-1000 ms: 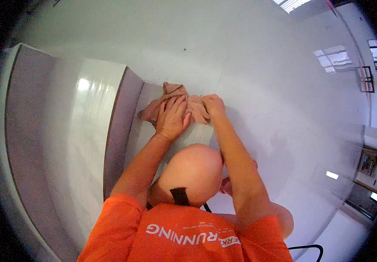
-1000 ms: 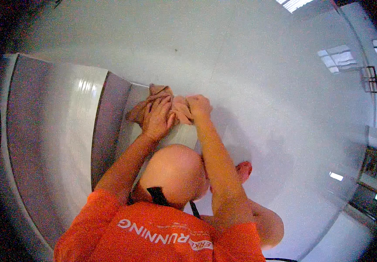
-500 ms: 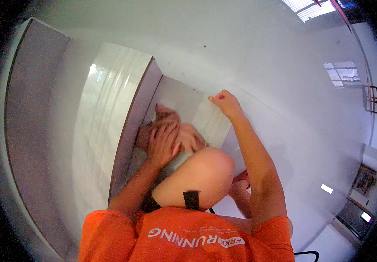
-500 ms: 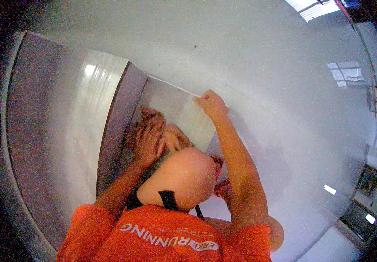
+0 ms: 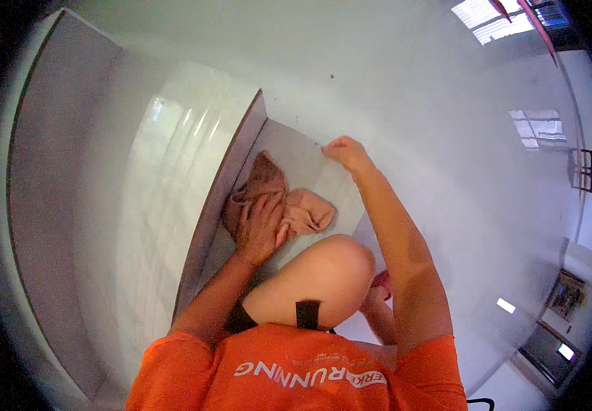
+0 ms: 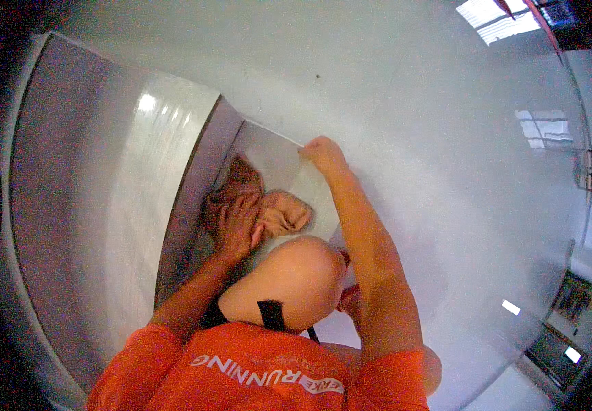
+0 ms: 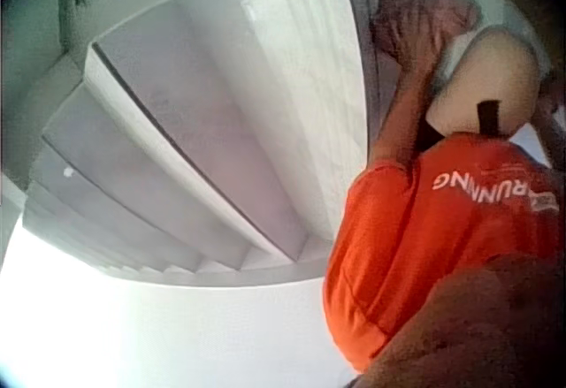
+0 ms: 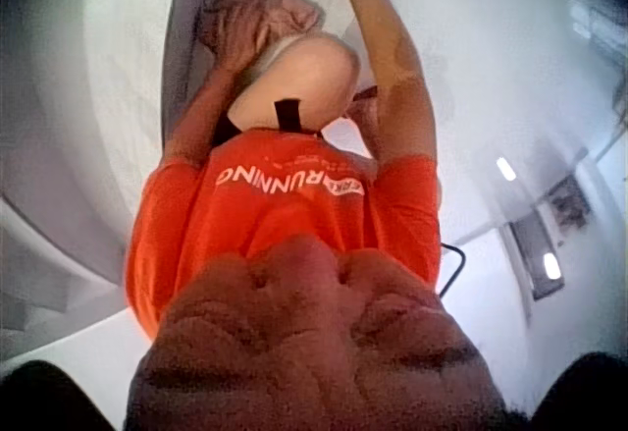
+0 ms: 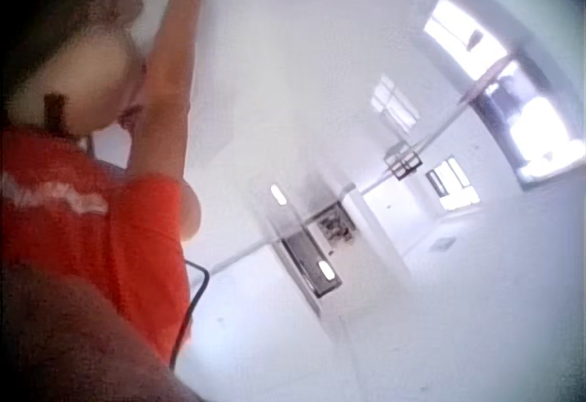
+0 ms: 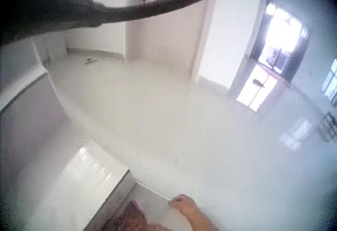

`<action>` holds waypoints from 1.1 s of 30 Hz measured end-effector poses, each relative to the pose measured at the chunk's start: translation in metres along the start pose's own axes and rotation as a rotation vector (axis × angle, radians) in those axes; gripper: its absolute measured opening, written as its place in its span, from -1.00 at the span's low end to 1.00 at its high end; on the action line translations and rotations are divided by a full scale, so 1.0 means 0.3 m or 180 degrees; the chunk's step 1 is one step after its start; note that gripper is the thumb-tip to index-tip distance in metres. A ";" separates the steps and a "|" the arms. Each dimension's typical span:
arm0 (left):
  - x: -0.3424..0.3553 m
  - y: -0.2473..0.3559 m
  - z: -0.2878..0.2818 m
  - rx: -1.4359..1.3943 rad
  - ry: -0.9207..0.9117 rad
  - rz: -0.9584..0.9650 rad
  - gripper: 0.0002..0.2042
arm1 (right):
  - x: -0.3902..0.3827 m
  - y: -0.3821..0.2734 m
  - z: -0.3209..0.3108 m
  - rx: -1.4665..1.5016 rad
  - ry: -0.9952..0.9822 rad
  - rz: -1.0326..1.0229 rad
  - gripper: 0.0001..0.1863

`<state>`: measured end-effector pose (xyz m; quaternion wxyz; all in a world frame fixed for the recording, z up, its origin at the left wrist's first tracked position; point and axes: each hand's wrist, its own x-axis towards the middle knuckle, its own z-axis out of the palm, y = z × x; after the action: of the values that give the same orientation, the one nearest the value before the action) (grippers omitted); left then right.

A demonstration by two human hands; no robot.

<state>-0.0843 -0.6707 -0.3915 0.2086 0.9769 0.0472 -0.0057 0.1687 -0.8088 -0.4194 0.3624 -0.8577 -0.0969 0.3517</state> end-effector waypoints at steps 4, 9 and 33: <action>0.173 0.001 -0.017 -0.0047 0.0292 0.0210 -0.53 | 0.034 -0.052 0.042 0.0481 0.0048 0.0651 -0.73; 0.253 0.001 0.030 -0.0010 0.0389 -0.0090 -0.56 | 0.024 0.005 0.056 0.0666 0.0032 0.0085 -0.75; 0.072 -0.024 0.014 -0.0061 -0.0418 -0.0037 -0.50 | -0.191 0.195 -0.036 -0.1278 0.1493 -0.0225 -0.34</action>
<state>-0.0634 -0.6640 -0.3990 0.2206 0.9720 0.0391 -0.0705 0.1288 -0.8809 -0.4238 0.2101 -0.9660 -0.1079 0.1052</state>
